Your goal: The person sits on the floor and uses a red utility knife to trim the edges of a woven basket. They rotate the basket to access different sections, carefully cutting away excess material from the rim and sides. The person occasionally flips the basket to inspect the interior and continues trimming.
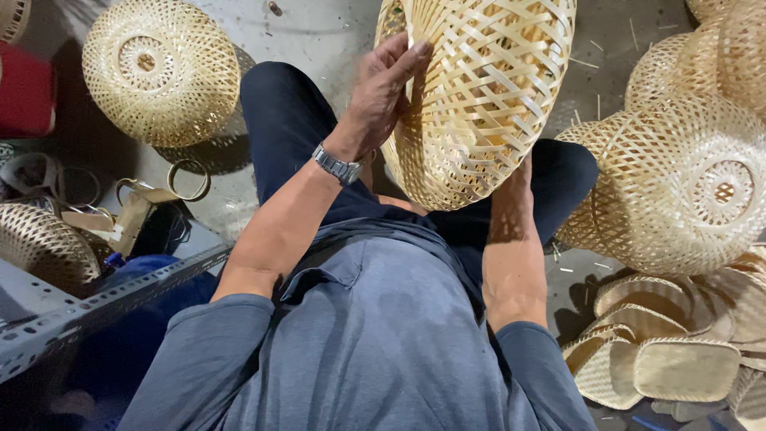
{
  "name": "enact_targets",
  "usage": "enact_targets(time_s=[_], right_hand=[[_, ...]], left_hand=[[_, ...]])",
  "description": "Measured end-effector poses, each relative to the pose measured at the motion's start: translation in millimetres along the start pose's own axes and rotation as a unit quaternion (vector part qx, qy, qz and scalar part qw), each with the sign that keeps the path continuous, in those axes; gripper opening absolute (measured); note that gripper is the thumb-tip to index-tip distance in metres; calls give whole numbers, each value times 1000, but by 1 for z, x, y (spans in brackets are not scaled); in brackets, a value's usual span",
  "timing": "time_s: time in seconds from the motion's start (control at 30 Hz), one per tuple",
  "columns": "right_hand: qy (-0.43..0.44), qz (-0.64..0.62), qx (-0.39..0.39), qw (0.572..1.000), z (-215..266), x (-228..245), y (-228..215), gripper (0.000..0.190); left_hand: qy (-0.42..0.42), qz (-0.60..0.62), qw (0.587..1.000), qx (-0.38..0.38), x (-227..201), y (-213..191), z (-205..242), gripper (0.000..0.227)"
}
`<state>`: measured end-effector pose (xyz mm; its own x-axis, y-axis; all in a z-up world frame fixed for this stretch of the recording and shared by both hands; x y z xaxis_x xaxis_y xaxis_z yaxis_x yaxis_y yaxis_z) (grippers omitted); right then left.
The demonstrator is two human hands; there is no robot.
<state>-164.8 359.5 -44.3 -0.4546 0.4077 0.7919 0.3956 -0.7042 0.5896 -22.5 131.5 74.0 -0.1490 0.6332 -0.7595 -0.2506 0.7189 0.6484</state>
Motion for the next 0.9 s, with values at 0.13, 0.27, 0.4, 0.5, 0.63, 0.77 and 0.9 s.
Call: enact_targets(time_s=[0.13, 0.27, 0.4, 0.5, 0.63, 0.77, 0.9], right_hand=[[1, 2, 1, 1000, 3, -3, -1, 37], [4, 5, 2, 1000, 4, -2, -4, 36], [-2, 6, -6, 1000, 7, 1, -8, 35], [-7, 5, -13, 1000, 6, 5, -10, 35], [-17, -3, -18, 1000, 3, 9, -7, 34], [-24, -4, -29, 999, -6, 19, -2, 34], [-24, -7, -68, 997, -17, 39, -3, 35]], left_hand=[[14, -1, 1000, -12, 4, -2, -1, 32], [23, -44, 999, -18, 2, 1, 3, 31], [29, -73, 997, 18, -3, 9, 11, 38], [35, -78, 995, 54, -5, 14, 13, 41], [23, -94, 994, 60, -9, 22, 16, 44], [70, -129, 986, 81, -19, 31, 21, 44], [83, -191, 976, 58, -32, 37, 24, 44]])
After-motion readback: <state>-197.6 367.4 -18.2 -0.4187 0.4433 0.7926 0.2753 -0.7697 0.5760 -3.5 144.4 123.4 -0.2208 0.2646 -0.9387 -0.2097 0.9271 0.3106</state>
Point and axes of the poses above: each hand's wrist, its own z-axis away from the middle knuckle, its own y-axis out of the palm, x = y × z, the point moved 1 cm from there along -z, towards the middle knuckle, and after that the axes turned 8 degrees about -y, right-handed, at the moved point
